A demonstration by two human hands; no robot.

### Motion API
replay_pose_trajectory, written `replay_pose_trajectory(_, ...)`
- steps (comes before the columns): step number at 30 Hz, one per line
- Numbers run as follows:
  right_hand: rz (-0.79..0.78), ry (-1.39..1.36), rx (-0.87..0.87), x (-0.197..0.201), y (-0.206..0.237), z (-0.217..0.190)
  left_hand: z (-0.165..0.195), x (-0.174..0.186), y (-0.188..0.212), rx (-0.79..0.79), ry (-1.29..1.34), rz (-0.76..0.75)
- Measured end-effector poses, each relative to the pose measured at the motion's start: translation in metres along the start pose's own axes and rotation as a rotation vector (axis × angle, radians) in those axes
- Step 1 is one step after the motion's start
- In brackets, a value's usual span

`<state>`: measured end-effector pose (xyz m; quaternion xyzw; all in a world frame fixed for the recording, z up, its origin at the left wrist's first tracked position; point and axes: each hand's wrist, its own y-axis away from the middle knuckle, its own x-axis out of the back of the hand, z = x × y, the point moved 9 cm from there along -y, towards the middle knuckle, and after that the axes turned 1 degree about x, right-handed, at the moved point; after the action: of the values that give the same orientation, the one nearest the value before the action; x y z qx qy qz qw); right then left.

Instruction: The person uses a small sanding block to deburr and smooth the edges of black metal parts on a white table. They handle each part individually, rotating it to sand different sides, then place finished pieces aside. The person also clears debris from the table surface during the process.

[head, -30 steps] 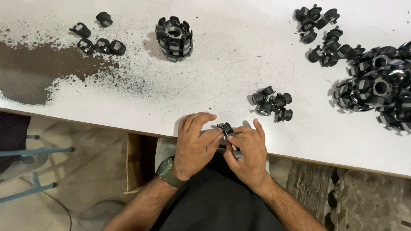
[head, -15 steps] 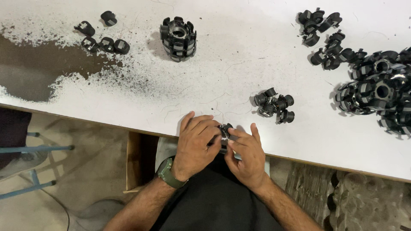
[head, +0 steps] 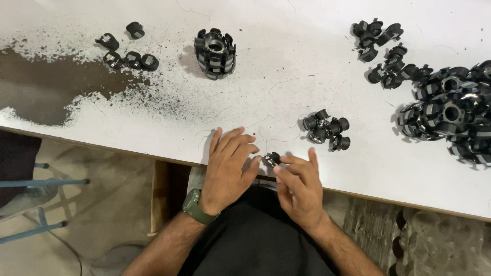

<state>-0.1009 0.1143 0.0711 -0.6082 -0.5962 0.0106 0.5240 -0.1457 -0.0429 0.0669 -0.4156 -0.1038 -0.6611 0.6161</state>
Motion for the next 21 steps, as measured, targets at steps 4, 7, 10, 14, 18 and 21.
replay_pose_trajectory(4, 0.028, 0.103, -0.069, 0.015, -0.005, 0.009, 0.003, 0.001, -0.016, -0.033, -0.046, -0.05)
replay_pose_trajectory(7, 0.033, 0.14, -0.116, 0.012, -0.008, 0.012, 0.009, -0.008, -0.025, -0.049, -0.059, -0.097)
replay_pose_trajectory(10, 0.042, 0.231, -0.131, 0.012, -0.007, 0.016, 0.012, -0.017, -0.029, -0.034, -0.066, -0.13)
replay_pose_trajectory(14, 0.016, 0.341, -0.146, 0.005, 0.0, 0.027, 0.012, -0.018, -0.026, -0.015, -0.038, -0.109)
replay_pose_trajectory(18, 0.206, 0.022, -0.139, 0.031, 0.007, 0.04, 0.01, -0.019, -0.024, -0.005, -0.002, -0.124)
replay_pose_trajectory(21, 0.116, 0.057, -0.132, 0.044, 0.007, 0.04, 0.008, -0.019, -0.023, -0.003, -0.008, -0.121)
